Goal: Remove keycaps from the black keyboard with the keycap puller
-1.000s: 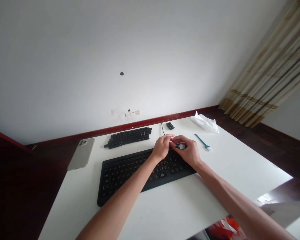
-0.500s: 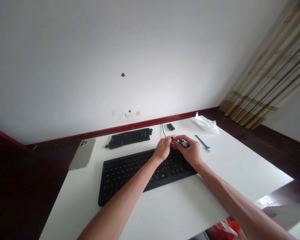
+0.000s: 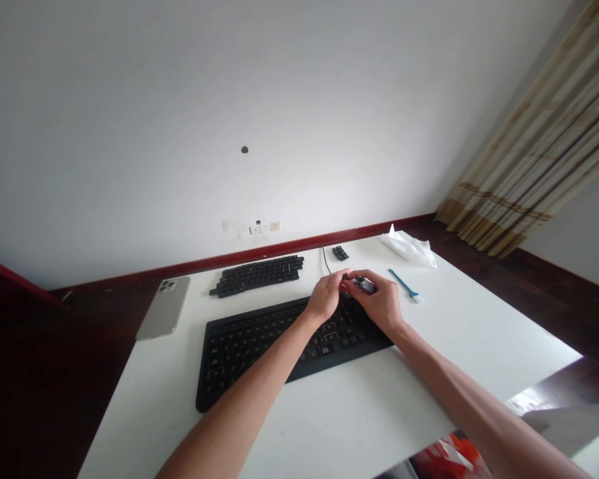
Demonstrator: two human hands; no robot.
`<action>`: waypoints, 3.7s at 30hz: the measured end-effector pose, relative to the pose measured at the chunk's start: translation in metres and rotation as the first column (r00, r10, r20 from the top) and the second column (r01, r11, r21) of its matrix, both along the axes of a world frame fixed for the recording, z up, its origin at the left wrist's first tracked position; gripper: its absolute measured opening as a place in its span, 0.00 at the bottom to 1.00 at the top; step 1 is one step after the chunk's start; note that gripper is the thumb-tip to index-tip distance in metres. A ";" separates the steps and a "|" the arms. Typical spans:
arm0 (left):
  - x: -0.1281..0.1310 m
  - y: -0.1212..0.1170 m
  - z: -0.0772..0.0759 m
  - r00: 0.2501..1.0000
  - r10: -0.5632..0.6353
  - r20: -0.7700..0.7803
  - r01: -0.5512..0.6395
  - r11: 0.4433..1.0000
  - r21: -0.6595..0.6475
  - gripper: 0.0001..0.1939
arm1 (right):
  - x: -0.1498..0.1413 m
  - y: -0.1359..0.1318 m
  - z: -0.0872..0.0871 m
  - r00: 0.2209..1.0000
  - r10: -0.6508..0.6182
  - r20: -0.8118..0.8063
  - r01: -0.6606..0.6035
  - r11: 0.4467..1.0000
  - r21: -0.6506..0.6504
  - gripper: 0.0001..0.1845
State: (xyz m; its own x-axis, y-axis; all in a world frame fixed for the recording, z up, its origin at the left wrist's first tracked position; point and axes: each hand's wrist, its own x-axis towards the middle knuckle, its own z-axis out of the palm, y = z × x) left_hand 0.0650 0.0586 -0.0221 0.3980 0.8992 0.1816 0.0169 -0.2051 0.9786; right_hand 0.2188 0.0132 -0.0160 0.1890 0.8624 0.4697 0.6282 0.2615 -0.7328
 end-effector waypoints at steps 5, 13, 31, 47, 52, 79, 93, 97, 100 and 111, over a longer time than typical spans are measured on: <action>0.000 -0.003 -0.001 0.991 0.081 -0.105 -0.079 0.997 0.023 0.26 | 0.021 0.017 0.002 0.996 -0.087 -0.034 0.086 0.996 -0.014 0.16; 0.002 -0.023 -0.007 0.841 0.178 -0.511 0.142 0.838 0.527 0.27 | 0.070 0.111 0.019 0.959 -0.135 0.250 0.198 0.949 -0.246 0.15; 0.003 -0.019 -0.012 0.844 0.176 -0.506 0.145 0.834 0.532 0.19 | 0.072 0.191 -0.005 0.925 -0.013 0.381 0.182 0.892 -0.413 0.13; 0.003 -0.020 -0.009 0.851 0.156 -0.502 0.144 0.849 0.508 0.19 | 0.075 0.183 0.016 0.947 -0.092 0.306 0.198 0.920 -0.337 0.17; 0.003 -0.018 -0.010 0.885 0.152 -0.440 0.087 0.875 0.477 0.22 | 0.068 0.175 0.050 0.979 -0.172 0.110 0.194 0.951 -0.240 0.25; 0.003 -0.017 -0.009 0.861 0.159 -0.483 0.087 0.889 0.449 0.21 | 0.042 0.054 0.008 0.116 0.137 -0.984 -0.498 0.865 0.062 0.30; 0.005 -0.015 -0.006 0.859 0.156 -0.489 0.068 0.910 0.409 0.21 | 0.015 0.037 0.012 0.454 0.148 -0.879 -0.519 0.845 -0.126 0.27; 0.005 -0.015 -0.006 0.861 0.164 -0.482 0.055 0.911 0.408 0.19 | 0.013 0.034 0.013 0.454 0.184 -0.872 -0.568 0.813 -0.124 0.26; 0.005 -0.015 -0.007 0.861 0.195 -0.470 0.021 0.910 0.415 0.18 | 0.013 0.033 0.012 0.450 0.210 -0.868 -0.598 0.793 -0.118 0.25; 0.005 -0.014 -0.010 0.825 0.223 -0.519 0.034 0.897 0.440 0.16 | 0.017 0.028 0.008 0.599 0.405 -0.691 -0.689 0.700 -0.186 0.26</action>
State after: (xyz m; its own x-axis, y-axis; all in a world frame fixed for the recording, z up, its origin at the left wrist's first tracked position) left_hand 0.0696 0.0443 -0.0319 0.4617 0.8264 0.3223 0.5586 -0.5531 0.6180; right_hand 0.2358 0.0408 -0.0081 -0.2892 0.9566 0.0370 -0.1032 0.0073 -0.9946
